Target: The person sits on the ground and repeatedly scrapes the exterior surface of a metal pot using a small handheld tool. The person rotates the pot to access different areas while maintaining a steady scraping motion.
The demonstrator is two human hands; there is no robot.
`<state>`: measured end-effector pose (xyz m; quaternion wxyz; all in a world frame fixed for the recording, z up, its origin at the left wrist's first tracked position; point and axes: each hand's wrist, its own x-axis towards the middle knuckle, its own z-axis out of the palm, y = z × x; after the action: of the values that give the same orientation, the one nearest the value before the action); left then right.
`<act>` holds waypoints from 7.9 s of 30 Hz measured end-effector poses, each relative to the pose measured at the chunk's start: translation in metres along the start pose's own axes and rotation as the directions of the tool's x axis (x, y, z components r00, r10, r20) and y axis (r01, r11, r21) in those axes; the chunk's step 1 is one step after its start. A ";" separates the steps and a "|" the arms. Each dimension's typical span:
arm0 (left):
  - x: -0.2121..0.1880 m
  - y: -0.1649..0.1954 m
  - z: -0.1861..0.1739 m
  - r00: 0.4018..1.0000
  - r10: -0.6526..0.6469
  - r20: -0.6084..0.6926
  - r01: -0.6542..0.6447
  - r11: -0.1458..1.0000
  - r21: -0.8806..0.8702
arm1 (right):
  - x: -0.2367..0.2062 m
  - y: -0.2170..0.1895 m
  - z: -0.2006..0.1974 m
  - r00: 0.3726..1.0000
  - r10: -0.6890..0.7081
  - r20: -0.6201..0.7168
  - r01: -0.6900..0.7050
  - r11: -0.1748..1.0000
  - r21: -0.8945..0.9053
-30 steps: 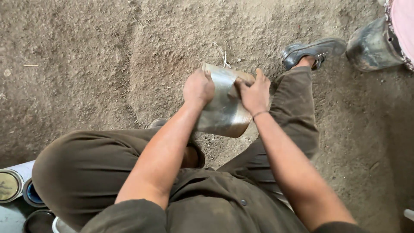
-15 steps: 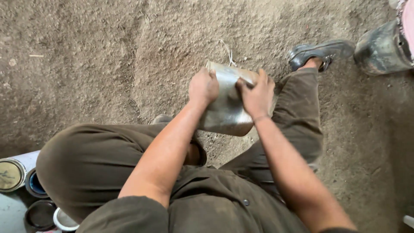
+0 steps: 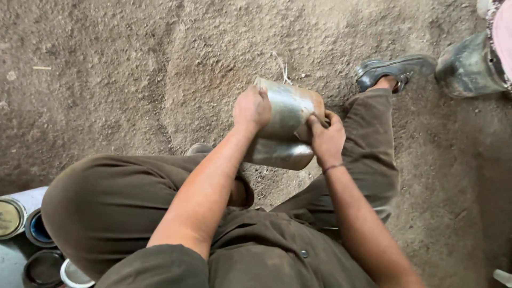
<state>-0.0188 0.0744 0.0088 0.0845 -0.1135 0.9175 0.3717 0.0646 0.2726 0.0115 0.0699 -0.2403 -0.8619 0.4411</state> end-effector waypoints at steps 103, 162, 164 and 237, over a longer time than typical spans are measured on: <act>0.025 -0.021 -0.090 0.973 -0.231 -0.024 0.229 0.941 0.250 | -0.044 -0.015 0.050 0.919 -0.029 0.393 -0.238 0.754 0.613; 0.019 -0.024 -0.093 0.987 -0.161 0.016 0.150 0.948 0.281 | 0.005 -0.033 0.055 0.964 -0.068 0.257 0.033 0.990 0.139; 0.020 -0.021 -0.095 0.979 -0.205 0.022 0.192 0.945 0.265 | 0.003 -0.034 0.056 0.965 -0.032 0.262 -0.025 0.977 0.211; 0.015 -0.019 -0.094 0.974 -0.228 0.006 0.222 0.954 0.202 | -0.071 -0.036 0.034 0.942 -0.266 0.207 0.233 0.958 0.170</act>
<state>-0.0351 -0.0065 0.0593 0.1507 -0.2026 0.9300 0.2671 0.1030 0.1963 0.0259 0.0433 -0.0714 -0.8538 0.5139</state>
